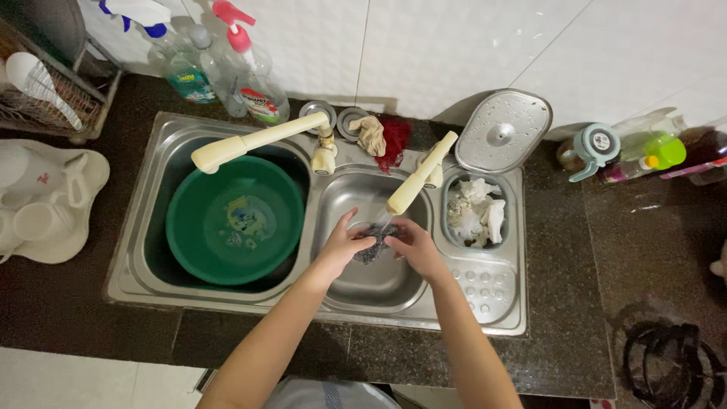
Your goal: The person cleans a two-burner gas stove by wiping the surface with a paper towel, rinsing a steel wool pad at the sink, and scrubbing the burners with the pad while applying spray cleaner. The person repeatedly wipes and scrubs the burners and surrounding areas.
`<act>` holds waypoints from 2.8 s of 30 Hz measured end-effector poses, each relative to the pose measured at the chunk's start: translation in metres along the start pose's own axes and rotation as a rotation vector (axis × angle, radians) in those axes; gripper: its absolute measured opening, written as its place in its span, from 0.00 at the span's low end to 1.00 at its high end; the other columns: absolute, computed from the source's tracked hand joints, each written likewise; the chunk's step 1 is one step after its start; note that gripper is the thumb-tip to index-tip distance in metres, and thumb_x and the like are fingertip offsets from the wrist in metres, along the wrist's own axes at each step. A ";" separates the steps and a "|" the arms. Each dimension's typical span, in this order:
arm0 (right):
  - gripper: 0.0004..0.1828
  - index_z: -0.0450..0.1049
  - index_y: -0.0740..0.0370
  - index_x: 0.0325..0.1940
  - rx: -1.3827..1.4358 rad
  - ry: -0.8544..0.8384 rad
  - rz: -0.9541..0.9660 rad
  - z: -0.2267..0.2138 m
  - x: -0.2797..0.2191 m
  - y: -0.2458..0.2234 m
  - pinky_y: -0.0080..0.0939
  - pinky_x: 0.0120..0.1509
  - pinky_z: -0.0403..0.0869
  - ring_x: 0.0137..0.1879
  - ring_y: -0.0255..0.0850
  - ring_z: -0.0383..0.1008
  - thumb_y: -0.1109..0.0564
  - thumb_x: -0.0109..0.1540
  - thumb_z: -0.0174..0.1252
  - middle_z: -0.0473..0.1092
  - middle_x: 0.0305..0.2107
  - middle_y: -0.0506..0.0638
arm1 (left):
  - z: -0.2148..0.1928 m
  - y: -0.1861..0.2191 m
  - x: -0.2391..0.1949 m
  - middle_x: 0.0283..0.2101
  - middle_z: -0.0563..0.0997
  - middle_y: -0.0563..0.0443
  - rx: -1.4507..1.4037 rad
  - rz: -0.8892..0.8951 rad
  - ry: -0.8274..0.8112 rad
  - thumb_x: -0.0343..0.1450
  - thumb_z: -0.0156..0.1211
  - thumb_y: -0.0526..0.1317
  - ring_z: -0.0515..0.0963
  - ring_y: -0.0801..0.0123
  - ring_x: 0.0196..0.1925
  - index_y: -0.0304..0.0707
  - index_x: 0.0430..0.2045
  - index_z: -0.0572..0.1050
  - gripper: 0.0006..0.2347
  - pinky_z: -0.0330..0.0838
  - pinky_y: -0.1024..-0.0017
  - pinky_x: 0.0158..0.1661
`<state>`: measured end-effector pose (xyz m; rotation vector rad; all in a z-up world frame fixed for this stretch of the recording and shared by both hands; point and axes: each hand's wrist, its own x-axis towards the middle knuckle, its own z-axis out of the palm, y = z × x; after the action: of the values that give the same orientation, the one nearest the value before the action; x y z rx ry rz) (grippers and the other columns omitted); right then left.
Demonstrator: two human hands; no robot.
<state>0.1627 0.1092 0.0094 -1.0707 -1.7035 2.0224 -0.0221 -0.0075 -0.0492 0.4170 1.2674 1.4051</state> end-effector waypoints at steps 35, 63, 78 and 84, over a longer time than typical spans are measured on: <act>0.20 0.78 0.68 0.45 -0.489 0.191 0.435 0.054 0.098 0.217 0.50 0.44 0.75 0.41 0.54 0.78 0.48 0.62 0.71 0.77 0.36 0.61 | -0.045 0.017 -0.087 0.76 0.49 0.40 1.727 0.278 -0.178 0.68 0.53 0.64 0.56 0.51 0.73 0.36 0.64 0.66 0.36 0.38 0.55 0.71; 0.19 0.77 0.63 0.48 -0.677 0.393 0.234 0.065 0.086 0.172 0.56 0.54 0.73 0.49 0.59 0.76 0.54 0.56 0.70 0.75 0.44 0.65 | -0.042 0.018 -0.084 0.77 0.46 0.41 1.784 0.191 -0.165 0.71 0.49 0.63 0.54 0.55 0.74 0.37 0.64 0.64 0.33 0.37 0.56 0.71; 0.19 0.71 0.63 0.45 -0.573 0.442 -0.643 0.041 -0.016 0.063 0.48 0.59 0.74 0.58 0.56 0.74 0.72 0.52 0.64 0.71 0.55 0.56 | -0.050 0.001 -0.083 0.60 0.73 0.35 1.660 0.313 -0.067 0.66 0.63 0.50 0.68 0.52 0.66 0.32 0.52 0.73 0.25 0.43 0.56 0.71; 0.17 0.73 0.61 0.45 -0.465 0.473 -0.534 0.030 -0.018 0.060 0.40 0.48 0.74 0.48 0.48 0.75 0.73 0.54 0.64 0.73 0.56 0.54 | -0.043 0.009 -0.084 0.57 0.76 0.39 1.700 0.262 -0.078 0.65 0.62 0.50 0.71 0.54 0.63 0.32 0.45 0.76 0.21 0.44 0.56 0.72</act>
<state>0.1679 0.0605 -0.0396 -0.9742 -1.9537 0.9851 -0.0369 -0.0977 -0.0235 1.7531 2.1377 0.1272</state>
